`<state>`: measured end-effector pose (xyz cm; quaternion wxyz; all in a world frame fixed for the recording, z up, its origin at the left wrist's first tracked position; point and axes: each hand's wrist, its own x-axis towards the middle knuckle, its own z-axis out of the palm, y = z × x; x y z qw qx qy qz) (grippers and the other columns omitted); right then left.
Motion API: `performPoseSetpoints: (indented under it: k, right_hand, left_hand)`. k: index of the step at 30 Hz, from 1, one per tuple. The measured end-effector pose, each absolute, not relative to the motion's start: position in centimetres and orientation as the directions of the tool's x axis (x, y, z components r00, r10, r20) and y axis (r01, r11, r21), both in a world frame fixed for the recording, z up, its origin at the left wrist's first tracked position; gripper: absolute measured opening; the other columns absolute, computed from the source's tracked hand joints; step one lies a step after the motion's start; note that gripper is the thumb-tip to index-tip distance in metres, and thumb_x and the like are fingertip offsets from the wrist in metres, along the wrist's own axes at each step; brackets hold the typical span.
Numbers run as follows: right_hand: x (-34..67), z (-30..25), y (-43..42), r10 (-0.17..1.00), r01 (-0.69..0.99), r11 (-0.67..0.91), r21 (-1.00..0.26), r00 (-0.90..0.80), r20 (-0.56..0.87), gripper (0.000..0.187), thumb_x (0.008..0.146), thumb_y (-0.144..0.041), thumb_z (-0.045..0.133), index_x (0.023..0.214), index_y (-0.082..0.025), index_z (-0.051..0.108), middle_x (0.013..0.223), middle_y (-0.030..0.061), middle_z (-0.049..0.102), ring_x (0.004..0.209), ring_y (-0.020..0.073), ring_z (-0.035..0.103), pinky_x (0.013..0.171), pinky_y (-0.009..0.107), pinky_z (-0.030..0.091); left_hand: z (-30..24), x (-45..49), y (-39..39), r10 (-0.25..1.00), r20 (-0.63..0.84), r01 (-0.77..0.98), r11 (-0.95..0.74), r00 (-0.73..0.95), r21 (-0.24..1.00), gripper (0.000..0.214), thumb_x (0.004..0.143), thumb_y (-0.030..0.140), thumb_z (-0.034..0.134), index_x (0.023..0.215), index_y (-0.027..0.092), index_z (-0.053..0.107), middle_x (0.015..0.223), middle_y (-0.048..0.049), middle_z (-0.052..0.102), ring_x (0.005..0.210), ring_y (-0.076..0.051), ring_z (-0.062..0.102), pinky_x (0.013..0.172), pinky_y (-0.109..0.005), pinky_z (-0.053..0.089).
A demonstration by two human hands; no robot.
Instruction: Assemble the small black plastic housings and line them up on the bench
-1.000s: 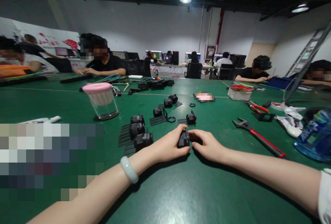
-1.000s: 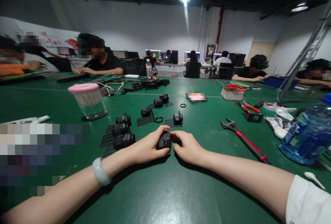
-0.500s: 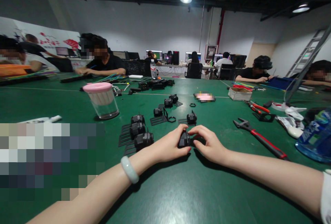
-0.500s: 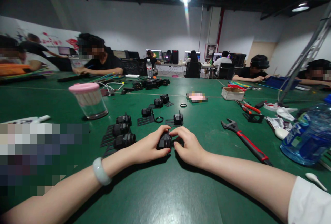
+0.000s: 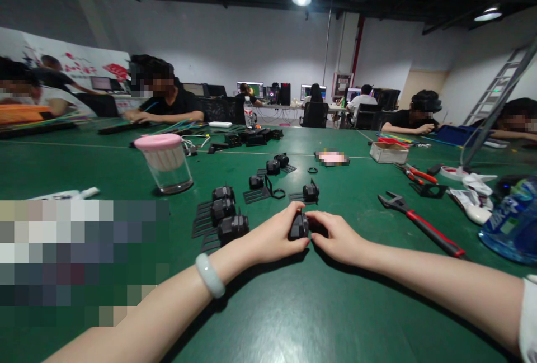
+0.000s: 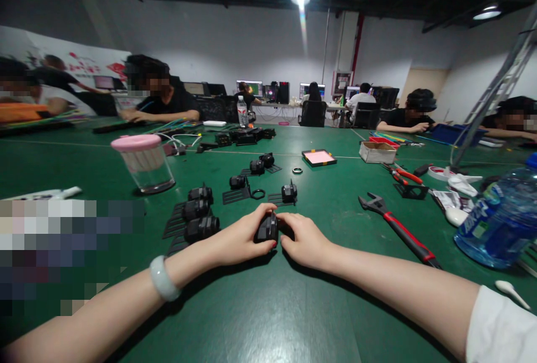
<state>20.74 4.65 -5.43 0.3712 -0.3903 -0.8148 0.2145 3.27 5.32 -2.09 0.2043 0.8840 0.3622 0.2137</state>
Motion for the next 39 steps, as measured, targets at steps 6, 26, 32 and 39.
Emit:
performPoseSetpoints:
  k: [6,26,32,39]
  right_hand:
    - [20.66,-5.54,4.54,0.770,0.531,0.638,-0.557,-0.453,0.450,0.044,0.064,-0.008,0.050,0.107,-0.016,0.047,0.102,0.0074,0.054,0.093,0.0181,0.049,0.084,0.033,0.038]
    - [20.98,-4.71,4.00,0.686,0.381,0.728,-0.570,-0.384,0.618,0.036,0.066,-0.003,0.045,0.096,-0.019,0.052,0.095,0.0041,0.053,0.093,0.0156,0.047,0.083,0.032,0.037]
    - [20.98,-4.85,4.33,0.706,0.396,0.708,-0.585,-0.382,0.596,0.036,0.066,-0.003,0.045,0.097,-0.019,0.052,0.097,0.0039,0.054,0.094,0.0154,0.047,0.084,0.031,0.037]
    - [20.91,-5.09,4.50,0.759,0.454,0.651,-0.608,-0.393,0.519,0.038,0.066,-0.007,0.047,0.102,-0.019,0.051,0.100,0.0050,0.054,0.094,0.0165,0.048,0.084,0.033,0.037]
  left_hand:
    - [-2.07,3.29,5.37,0.726,0.226,0.549,-0.653,0.649,0.521,0.055,0.065,0.027,0.052,0.114,0.020,0.029,0.109,-0.0061,0.046,0.097,-0.018,0.047,0.084,-0.029,0.037]
    - [-2.09,3.35,5.35,0.720,0.235,0.540,-0.660,0.653,0.522,0.054,0.064,0.025,0.053,0.113,0.020,0.031,0.109,-0.0055,0.046,0.097,-0.019,0.047,0.085,-0.031,0.036]
    - [-2.04,3.36,5.36,0.718,0.232,0.542,-0.662,0.656,0.519,0.054,0.065,0.025,0.053,0.113,0.020,0.030,0.110,-0.0055,0.046,0.097,-0.019,0.047,0.084,-0.030,0.037]
    - [-2.03,3.34,5.32,0.725,0.226,0.550,-0.654,0.650,0.519,0.054,0.065,0.027,0.052,0.114,0.020,0.030,0.110,-0.0065,0.046,0.097,-0.020,0.047,0.084,-0.031,0.037]
